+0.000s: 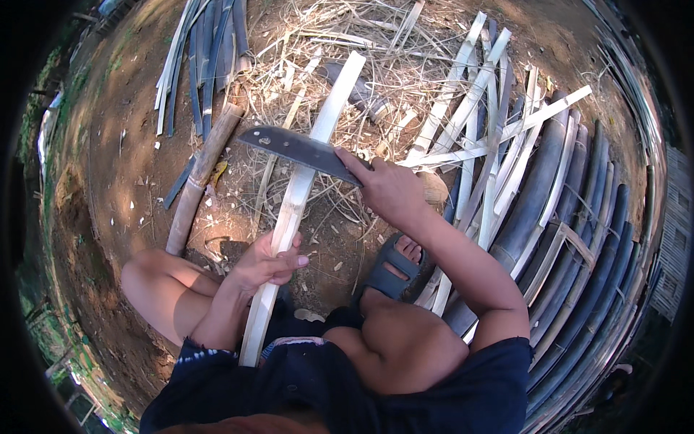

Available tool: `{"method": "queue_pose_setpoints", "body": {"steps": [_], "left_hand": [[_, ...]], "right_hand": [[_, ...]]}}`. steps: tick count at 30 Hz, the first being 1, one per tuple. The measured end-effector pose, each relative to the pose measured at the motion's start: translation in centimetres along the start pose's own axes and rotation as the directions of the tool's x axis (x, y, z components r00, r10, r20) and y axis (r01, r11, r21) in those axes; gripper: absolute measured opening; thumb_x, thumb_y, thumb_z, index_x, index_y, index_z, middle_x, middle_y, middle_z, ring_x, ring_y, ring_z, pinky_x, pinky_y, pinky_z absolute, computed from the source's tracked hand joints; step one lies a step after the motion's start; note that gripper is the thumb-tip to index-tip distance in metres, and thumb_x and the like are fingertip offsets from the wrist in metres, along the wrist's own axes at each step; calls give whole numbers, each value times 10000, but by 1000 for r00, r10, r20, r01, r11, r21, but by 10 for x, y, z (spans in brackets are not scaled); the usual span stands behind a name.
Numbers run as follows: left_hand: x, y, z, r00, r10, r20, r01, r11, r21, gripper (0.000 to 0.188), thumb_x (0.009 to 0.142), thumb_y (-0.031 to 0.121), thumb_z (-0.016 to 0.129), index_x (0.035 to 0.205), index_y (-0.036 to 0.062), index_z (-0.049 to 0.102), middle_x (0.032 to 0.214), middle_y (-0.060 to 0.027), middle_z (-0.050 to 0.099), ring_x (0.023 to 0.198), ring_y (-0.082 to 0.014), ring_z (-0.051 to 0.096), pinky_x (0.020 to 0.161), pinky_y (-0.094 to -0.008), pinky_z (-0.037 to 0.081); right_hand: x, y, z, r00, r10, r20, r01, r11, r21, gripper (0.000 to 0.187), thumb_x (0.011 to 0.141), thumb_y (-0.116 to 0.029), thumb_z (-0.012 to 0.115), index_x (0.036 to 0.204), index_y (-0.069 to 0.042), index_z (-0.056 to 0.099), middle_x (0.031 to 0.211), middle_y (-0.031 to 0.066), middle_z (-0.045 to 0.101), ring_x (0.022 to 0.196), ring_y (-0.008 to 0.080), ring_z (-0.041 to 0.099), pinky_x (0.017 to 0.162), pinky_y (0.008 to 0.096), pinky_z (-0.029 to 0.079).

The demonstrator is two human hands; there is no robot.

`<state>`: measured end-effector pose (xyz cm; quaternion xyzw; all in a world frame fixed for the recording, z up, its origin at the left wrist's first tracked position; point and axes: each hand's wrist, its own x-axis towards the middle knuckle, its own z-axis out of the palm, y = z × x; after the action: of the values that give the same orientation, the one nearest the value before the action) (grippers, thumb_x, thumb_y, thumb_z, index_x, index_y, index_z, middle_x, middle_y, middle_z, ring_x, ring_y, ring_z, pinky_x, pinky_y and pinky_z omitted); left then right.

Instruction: The person shapes and carves long strips of bamboo using a large metal blade, turning the wood over and shaving along different sides to thin it.

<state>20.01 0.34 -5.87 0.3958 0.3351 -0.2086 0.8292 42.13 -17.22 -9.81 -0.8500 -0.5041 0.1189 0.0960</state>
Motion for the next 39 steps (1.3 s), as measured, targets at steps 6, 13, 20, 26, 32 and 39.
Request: {"method": "queue_pose_setpoints", "body": {"steps": [6,13,20,26,32,39], "left_hand": [[8,-1,-6,993,-5,-118,25,986,164,287,865,46,782,1016,89,541,689,97,427,510,-27,379,429,-236,285],[8,6,-11,999,1,-39,3,993,119,300,846,105,819,1005,98,565,679,81,391,527,-29,385,461,-233,278],[6,7,-6,993,46,-105,-29,987,161,310,797,129,865,941,90,594,688,57,484,502,-54,370,449,-250,267],[-1,17,2,993,35,-110,-21,992,124,324,786,129,874,848,102,557,687,45,477,493,-63,382,443,-253,291],[9,15,-8,995,39,-95,-30,995,97,328,778,-10,834,1008,59,610,724,32,519,517,-41,410,430,-234,263],[9,2,-19,993,114,-13,-113,993,42,342,821,40,819,1049,73,566,699,72,429,545,-28,411,454,-228,293]], "right_hand": [[-20,-46,3,908,-418,32,420,905,-63,732,874,-160,613,1540,-352,377,793,104,600,678,255,678,539,389,541],[-15,-40,2,929,-368,-47,369,929,13,732,860,-154,624,1531,-342,402,766,77,545,655,244,637,522,364,526],[-9,-42,1,888,-427,-169,422,904,-67,785,762,-126,693,1492,-328,487,721,24,462,596,181,558,518,345,487],[-17,-65,-3,901,-424,-91,427,904,10,712,844,-170,603,1521,-312,437,731,47,523,600,202,595,518,347,502],[-11,-48,2,920,-382,-91,376,924,-73,715,839,-158,608,1520,-296,442,727,57,529,585,202,603,516,347,505],[-8,-36,16,936,-335,-112,315,935,-161,744,831,-127,616,1526,-310,424,722,52,525,620,215,621,521,360,518]]}}
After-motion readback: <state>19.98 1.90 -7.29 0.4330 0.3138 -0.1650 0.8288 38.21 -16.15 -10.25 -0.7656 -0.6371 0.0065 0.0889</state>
